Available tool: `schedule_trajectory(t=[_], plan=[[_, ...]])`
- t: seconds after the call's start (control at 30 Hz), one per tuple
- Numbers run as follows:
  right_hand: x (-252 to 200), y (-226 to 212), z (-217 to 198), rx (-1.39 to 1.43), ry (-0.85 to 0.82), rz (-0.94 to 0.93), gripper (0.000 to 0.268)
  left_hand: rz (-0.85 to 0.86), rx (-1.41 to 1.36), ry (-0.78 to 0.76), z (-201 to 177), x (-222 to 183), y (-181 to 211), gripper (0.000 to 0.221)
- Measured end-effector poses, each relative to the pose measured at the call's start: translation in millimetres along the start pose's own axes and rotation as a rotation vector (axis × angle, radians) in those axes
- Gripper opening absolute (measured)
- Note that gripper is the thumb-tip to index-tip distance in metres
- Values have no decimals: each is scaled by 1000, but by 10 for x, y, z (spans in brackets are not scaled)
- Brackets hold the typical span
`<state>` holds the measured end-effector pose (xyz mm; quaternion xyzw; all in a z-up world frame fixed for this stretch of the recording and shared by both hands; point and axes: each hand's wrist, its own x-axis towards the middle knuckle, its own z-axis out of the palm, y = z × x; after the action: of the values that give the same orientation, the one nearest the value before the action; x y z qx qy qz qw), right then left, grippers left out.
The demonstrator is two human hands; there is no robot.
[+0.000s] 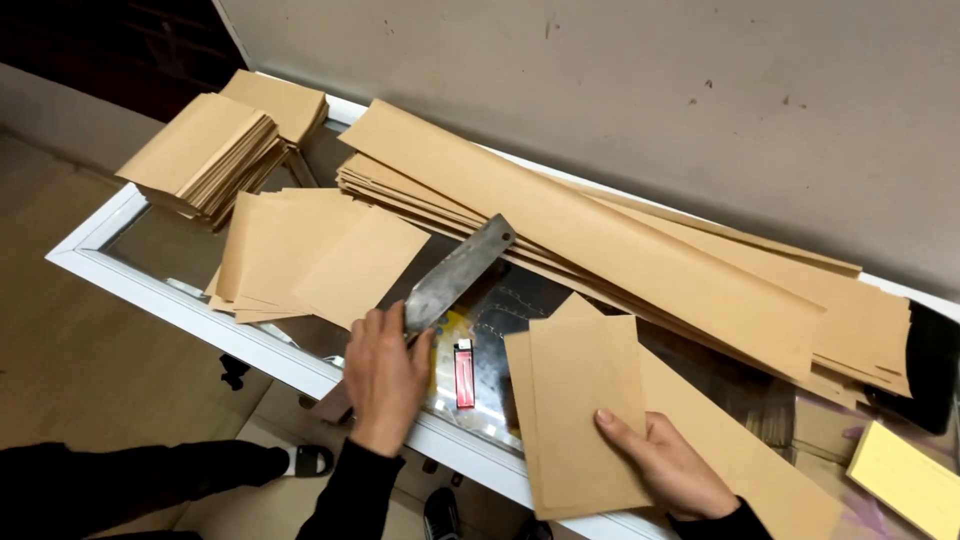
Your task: Folding long strips of brown paper and cutting them into smaller rectangular sheets using a large knife.
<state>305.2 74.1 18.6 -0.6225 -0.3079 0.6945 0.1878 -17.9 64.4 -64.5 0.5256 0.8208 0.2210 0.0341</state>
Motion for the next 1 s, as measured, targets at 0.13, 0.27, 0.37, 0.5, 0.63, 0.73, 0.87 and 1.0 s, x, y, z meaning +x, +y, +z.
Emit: schedule_trajectory(t=[0.13, 0.27, 0.37, 0.5, 0.63, 0.73, 0.87, 1.0], plan=[[50, 11, 233, 165, 9, -44, 63, 43, 59, -18, 173, 87, 26, 68], [-114, -203, 527, 297, 11, 3, 61, 136, 109, 75, -164, -57, 142, 71], [-214, -381, 805, 366, 14, 11, 69, 240, -374, 102, -459, -314, 306, 67], [-111, -387, 1121, 390, 87, -47, 68, -241, -1108, -331, -533, -620, 390, 89], [501, 190, 1031, 59, -155, -228, 40, -24, -1220, -85, -298, -591, 9, 77], [474, 123, 1020, -5, -426, -422, 52, -169, -1118, -123, -655, -292, -413, 84], [479, 34, 988, -1, -423, -410, 51, -133, -1034, -16, -867, 237, -1101, 83], [519, 29, 981, 13, -296, -367, 52, -238, -797, 71, -969, 692, -1478, 89]])
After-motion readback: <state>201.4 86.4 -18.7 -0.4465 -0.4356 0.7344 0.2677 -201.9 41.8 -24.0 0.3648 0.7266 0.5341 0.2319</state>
